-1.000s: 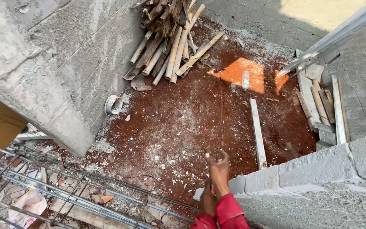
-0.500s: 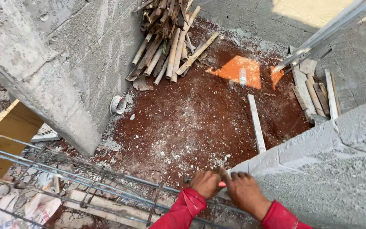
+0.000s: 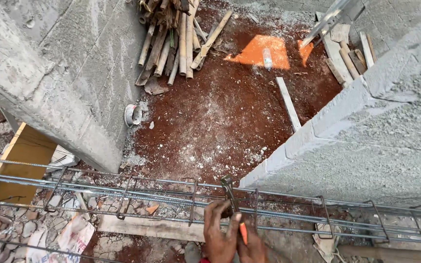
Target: The person uses pliers to secure steel reinforcement bars with wire, then moves to a concrete wall to attach a wire to a nail using a hammer and pliers. They finish by returning to the rebar cage to tie more wire around the intersections.
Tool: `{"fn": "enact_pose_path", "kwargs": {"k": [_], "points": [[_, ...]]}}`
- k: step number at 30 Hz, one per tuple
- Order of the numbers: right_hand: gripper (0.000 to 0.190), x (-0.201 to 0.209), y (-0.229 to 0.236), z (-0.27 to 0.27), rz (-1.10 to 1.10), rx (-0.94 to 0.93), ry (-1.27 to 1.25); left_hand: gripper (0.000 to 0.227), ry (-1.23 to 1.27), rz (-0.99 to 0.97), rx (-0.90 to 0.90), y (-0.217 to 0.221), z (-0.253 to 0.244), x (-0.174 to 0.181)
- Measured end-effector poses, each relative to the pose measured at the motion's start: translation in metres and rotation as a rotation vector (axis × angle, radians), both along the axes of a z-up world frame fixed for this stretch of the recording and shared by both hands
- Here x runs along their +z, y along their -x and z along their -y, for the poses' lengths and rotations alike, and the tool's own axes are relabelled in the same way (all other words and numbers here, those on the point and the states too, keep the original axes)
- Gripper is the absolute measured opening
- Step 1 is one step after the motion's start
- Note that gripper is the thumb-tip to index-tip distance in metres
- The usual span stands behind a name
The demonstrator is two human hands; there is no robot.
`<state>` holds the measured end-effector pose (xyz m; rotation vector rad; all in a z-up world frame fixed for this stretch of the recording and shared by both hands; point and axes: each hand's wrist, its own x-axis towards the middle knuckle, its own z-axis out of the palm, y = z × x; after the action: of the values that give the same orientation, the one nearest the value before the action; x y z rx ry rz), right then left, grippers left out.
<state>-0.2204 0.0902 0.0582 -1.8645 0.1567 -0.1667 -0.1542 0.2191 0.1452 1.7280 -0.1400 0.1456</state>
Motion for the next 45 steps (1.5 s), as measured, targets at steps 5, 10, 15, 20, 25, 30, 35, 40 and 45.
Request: {"fn": "enact_pose_path", "kwargs": {"k": [5, 10, 15, 20, 25, 30, 35, 40, 45], "points": [[0.05, 0.064, -0.018, -0.047, 0.176, 0.002, 0.26, 0.036, 0.124, -0.015, 0.132, 0.004, -0.013, 0.002], [0.038, 0.067, -0.017, -0.062, 0.171, 0.093, 0.169, 0.046, 0.568, -0.035, 0.258, 0.015, -0.023, 0.012], [0.047, 0.084, 0.011, -0.039, -0.058, 0.325, -0.088, 0.042, 0.51, -0.196, 0.005, 0.037, -0.043, 0.019], [0.067, 0.101, 0.038, -0.028, 0.002, 0.392, 0.128, 0.041, -0.44, 0.271, 0.414, 0.079, -0.031, 0.013], [0.078, 0.104, 0.06, -0.038, 0.222, 0.491, 0.043, 0.02, -0.65, 0.295, 0.445, 0.098, -0.051, -0.004], [0.07, 0.081, 0.077, -0.027, 0.123, 0.54, 0.115, 0.028, -0.92, 0.409, 0.307, 0.135, -0.085, 0.002], [0.058, 0.051, 0.076, 0.003, -0.282, 0.389, -0.004, 0.028, -1.029, 0.033, -0.281, 0.159, -0.125, 0.003], [0.039, 0.035, 0.04, 0.019, -0.141, 0.334, 0.09, 0.023, -0.967, -0.152, -0.188, 0.165, -0.15, -0.036], [0.037, 0.015, 0.013, 0.011, -0.189, 0.275, -0.031, 0.024, -0.724, -0.115, -0.009, 0.126, -0.176, -0.006]]}}
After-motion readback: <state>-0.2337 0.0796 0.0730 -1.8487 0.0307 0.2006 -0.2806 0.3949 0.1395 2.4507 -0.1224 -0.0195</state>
